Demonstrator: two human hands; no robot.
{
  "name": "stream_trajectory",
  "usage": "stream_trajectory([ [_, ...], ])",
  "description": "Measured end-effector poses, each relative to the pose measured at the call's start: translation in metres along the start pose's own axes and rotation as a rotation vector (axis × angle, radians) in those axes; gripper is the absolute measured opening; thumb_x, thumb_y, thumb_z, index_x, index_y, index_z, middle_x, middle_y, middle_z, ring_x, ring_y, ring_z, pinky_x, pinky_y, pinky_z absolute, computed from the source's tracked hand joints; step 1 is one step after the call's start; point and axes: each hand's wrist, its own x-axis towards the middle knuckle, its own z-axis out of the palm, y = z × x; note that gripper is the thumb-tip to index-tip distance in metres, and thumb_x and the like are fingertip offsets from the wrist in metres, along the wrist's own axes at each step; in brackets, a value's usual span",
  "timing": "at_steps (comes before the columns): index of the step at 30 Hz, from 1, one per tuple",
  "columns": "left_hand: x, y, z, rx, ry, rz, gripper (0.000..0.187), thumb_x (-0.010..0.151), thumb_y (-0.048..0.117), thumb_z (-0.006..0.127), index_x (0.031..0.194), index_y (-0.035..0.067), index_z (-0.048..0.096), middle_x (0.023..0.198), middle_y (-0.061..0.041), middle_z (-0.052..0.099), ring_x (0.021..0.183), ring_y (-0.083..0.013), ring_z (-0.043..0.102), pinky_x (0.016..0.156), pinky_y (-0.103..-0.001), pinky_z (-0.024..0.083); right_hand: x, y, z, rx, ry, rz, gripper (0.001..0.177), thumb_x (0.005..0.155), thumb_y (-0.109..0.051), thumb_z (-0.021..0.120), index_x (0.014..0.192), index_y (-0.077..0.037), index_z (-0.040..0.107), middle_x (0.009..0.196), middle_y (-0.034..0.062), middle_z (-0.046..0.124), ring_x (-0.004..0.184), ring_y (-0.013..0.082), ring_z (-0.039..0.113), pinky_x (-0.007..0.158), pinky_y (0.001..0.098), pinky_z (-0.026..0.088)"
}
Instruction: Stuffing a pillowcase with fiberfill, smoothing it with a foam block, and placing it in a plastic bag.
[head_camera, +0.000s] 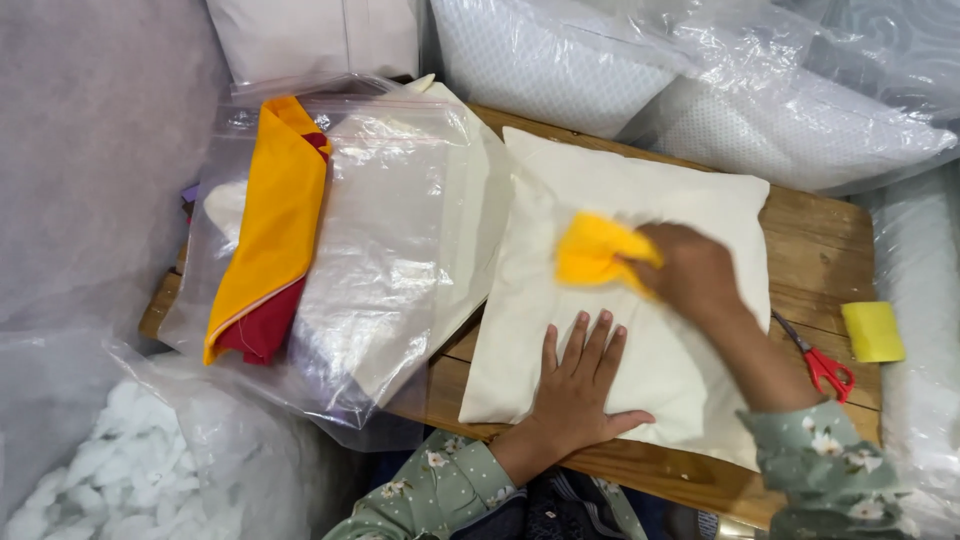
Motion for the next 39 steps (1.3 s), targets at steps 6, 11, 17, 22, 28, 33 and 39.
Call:
stream_trajectory([
  [6, -0.002, -0.003, 0.002, 0.050, -0.004, 0.001, 0.120, 0.082, 0.091, 0.053, 0.164, 0.008, 0.027, 0.171, -0.015, 0.022, 0.159, -0.0362, 0.021, 0.124, -0.065, 0.018, -0.033, 0.140, -0.041, -0.281, 0.307, 0.484, 0.023, 0.092, -0.023, 0.079, 0.110, -0.011, 0.071, 0.096, 0.0072, 0.073, 0.079, 0.0343, 0.068, 0.065, 0.0457, 0.051],
  [11, -0.001, -0.007, -0.005, -0.046, 0.004, 0.023, 0.116, 0.084, 0.086, 0.060, 0.163, 0.008, 0.028, 0.171, -0.015, 0.021, 0.159, -0.0372, 0.018, 0.124, -0.065, 0.016, -0.139, 0.059, -0.109, -0.053, 0.138, 0.848, 0.039, 0.107, -0.043, 0.071, 0.116, -0.004, 0.069, 0.094, 0.0106, 0.070, 0.082, 0.0319, 0.065, 0.075, 0.0440, 0.049],
  [17, 0.005, -0.009, -0.020, -0.158, -0.054, 0.021, 0.103, 0.089, 0.075, 0.059, 0.161, 0.008, 0.029, 0.170, -0.016, 0.024, 0.158, -0.0405, 0.017, 0.123, -0.067, 0.012, -0.222, 0.008, -0.126, 0.107, -0.114, 1.155, 0.050, 0.096, -0.052, 0.066, 0.114, -0.006, 0.074, 0.096, 0.0116, 0.075, 0.093, 0.0305, 0.068, 0.082, 0.0415, 0.050],
  [22, 0.038, -0.042, -0.065, -0.440, -0.174, -0.039, 0.057, 0.099, 0.052, 0.054, 0.139, 0.012, 0.062, 0.154, -0.010, 0.052, 0.149, -0.0321, 0.039, 0.124, -0.061, 0.018, -0.221, 0.008, -0.115, -0.087, -0.182, 1.058, 0.096, 0.080, -0.063, 0.068, 0.157, -0.010, 0.050, 0.146, 0.0227, 0.060, 0.130, 0.0464, 0.055, 0.103, 0.0569, 0.043],
  [28, 0.104, -0.164, -0.076, -0.171, 0.468, -0.182, 0.035, 0.093, 0.030, 0.072, 0.114, 0.002, 0.072, 0.109, -0.015, 0.076, 0.097, -0.0349, 0.071, 0.087, -0.046, 0.056, -0.116, -0.045, -0.098, -0.108, 0.440, 0.203, 0.057, 0.102, -0.020, 0.079, 0.145, 0.014, 0.063, 0.143, 0.0313, 0.066, 0.133, 0.0480, 0.061, 0.111, 0.0561, 0.048],
  [33, 0.124, -0.273, -0.016, 0.187, 0.238, -0.735, 0.057, 0.087, 0.035, 0.080, 0.134, 0.006, 0.065, 0.136, -0.019, 0.061, 0.133, -0.0473, 0.052, 0.101, -0.060, 0.046, -0.043, -0.100, -0.062, 0.073, -0.093, 0.293, 0.056, 0.103, -0.043, 0.054, 0.150, -0.013, 0.055, 0.156, 0.0271, 0.047, 0.148, 0.0476, 0.039, 0.116, 0.0715, 0.025],
  [39, 0.094, -0.283, 0.013, 0.290, 0.274, -0.698, 0.043, 0.088, 0.042, 0.079, 0.119, 0.013, 0.076, 0.129, -0.015, 0.070, 0.129, -0.0441, 0.059, 0.107, -0.064, 0.036, -0.063, -0.067, -0.024, 0.194, -0.064, 0.338, 0.056, 0.106, -0.052, 0.042, 0.154, -0.025, 0.046, 0.161, 0.0131, 0.041, 0.154, 0.0337, 0.030, 0.124, 0.0638, 0.007],
])
